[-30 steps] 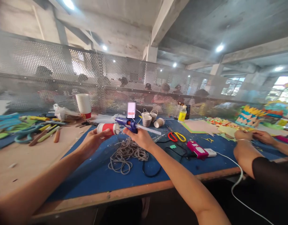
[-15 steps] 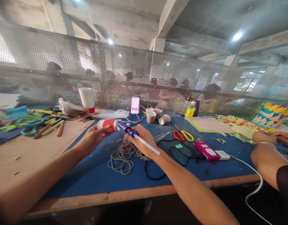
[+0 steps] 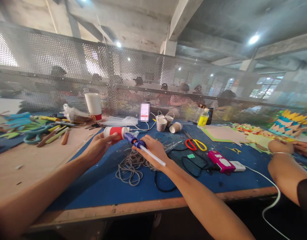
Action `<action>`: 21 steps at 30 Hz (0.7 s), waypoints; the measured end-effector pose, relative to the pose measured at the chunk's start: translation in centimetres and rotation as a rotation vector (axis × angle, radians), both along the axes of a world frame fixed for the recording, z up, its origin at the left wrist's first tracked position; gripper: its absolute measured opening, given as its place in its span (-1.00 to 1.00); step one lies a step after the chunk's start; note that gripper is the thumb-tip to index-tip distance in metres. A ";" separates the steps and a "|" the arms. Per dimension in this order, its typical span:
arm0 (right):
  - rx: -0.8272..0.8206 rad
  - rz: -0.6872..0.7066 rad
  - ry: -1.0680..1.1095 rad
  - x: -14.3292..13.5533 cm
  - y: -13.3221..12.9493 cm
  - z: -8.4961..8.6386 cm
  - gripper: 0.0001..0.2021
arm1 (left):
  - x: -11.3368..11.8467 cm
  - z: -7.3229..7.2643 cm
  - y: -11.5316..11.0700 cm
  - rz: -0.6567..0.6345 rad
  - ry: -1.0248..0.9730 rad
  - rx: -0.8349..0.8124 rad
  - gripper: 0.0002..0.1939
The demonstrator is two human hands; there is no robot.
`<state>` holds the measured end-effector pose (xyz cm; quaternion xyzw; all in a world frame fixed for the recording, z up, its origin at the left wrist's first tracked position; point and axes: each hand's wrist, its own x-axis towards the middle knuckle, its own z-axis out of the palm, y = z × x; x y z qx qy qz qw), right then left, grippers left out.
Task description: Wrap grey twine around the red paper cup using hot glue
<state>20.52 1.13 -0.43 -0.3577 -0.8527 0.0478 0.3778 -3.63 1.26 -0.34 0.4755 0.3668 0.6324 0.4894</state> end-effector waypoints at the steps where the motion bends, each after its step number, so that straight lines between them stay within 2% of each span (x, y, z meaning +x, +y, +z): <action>1: -0.006 -0.006 -0.008 0.0 0.0 0.0 -0.67 | 0.0 0.0 0.0 0.004 0.003 -0.001 -0.74; 11: -0.010 -0.027 -0.069 0.0 -0.1 0.0 -0.71 | -0.3 -0.5 0.4 0.012 0.022 0.020 -0.72; 21: 0.006 -0.058 -0.116 0.1 0.1 -0.2 -0.75 | -0.2 -0.4 0.4 0.029 0.022 0.015 -0.74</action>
